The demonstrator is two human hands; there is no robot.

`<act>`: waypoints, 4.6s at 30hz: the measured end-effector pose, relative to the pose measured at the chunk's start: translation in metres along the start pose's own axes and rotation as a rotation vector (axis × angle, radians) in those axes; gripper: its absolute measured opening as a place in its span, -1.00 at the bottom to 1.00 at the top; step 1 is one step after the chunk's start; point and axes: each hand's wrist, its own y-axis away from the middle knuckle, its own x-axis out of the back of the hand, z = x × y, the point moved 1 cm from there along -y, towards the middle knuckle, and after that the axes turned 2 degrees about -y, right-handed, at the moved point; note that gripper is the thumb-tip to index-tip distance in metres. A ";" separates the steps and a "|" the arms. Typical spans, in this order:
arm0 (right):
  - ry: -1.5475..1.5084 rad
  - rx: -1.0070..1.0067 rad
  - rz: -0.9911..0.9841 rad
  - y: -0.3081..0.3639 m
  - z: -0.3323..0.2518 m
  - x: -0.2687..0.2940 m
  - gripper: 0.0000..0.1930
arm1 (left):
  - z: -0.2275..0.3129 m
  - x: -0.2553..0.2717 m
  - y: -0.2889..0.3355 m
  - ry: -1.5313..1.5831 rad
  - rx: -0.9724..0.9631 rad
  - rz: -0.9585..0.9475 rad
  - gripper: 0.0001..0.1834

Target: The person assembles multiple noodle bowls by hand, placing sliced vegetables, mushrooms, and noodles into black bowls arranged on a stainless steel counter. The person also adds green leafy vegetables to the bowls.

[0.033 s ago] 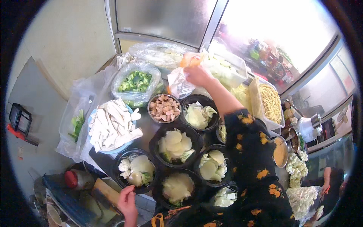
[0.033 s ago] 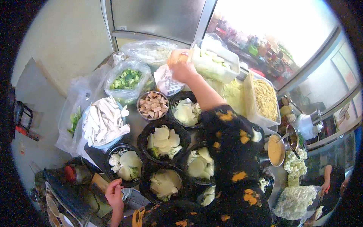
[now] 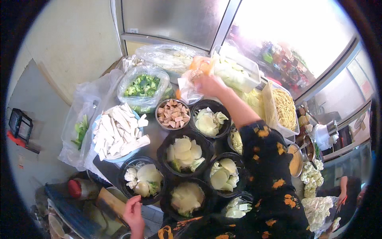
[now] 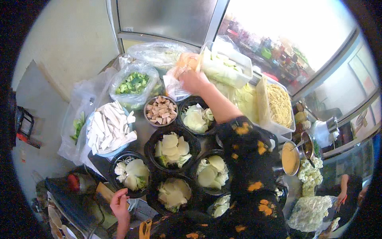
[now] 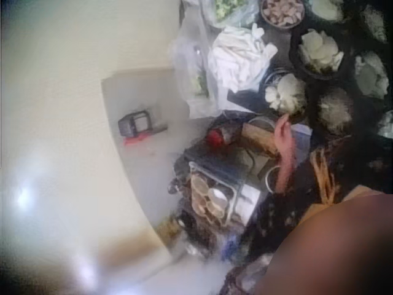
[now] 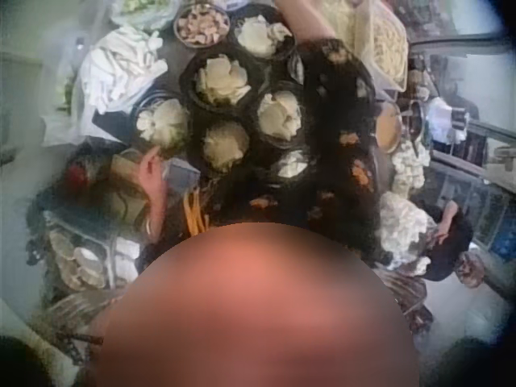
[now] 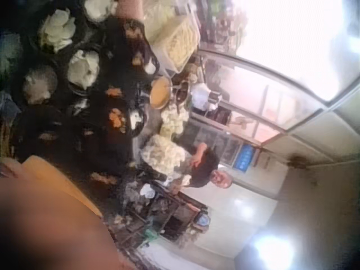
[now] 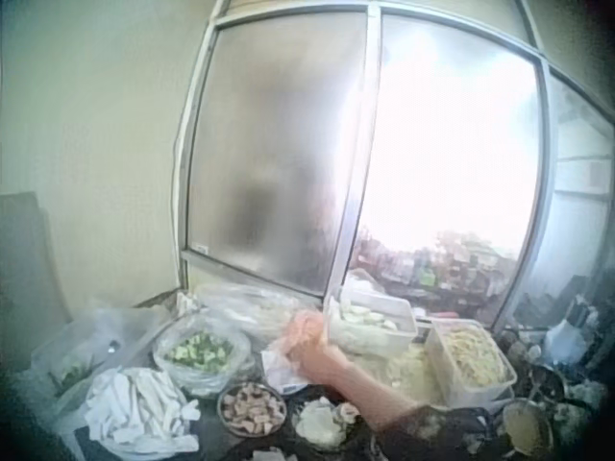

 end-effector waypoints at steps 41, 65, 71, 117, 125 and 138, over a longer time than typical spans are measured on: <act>-1.504 -0.260 0.615 -0.115 0.117 -0.181 -0.57 | -0.193 0.067 -0.093 0.220 0.102 0.718 -0.39; -1.827 -0.218 0.173 0.088 0.035 0.004 -0.46 | -0.272 0.123 -0.153 -0.200 0.060 0.629 -0.52; -1.915 -0.419 -0.008 0.168 0.050 -0.050 -0.40 | -0.238 0.095 -0.149 -0.343 0.044 0.661 -0.49; -1.225 -0.379 -0.330 0.289 -0.130 -0.054 -0.50 | -0.240 0.096 -0.185 -0.231 -0.105 0.853 -0.56; -1.062 -0.573 0.193 0.289 -0.012 -0.080 -0.67 | -0.215 0.080 -0.177 -0.006 -0.103 0.777 -0.57; -1.067 -0.892 0.842 0.300 0.135 -0.126 -0.82 | -0.252 0.124 -0.190 0.048 -0.049 0.594 -0.62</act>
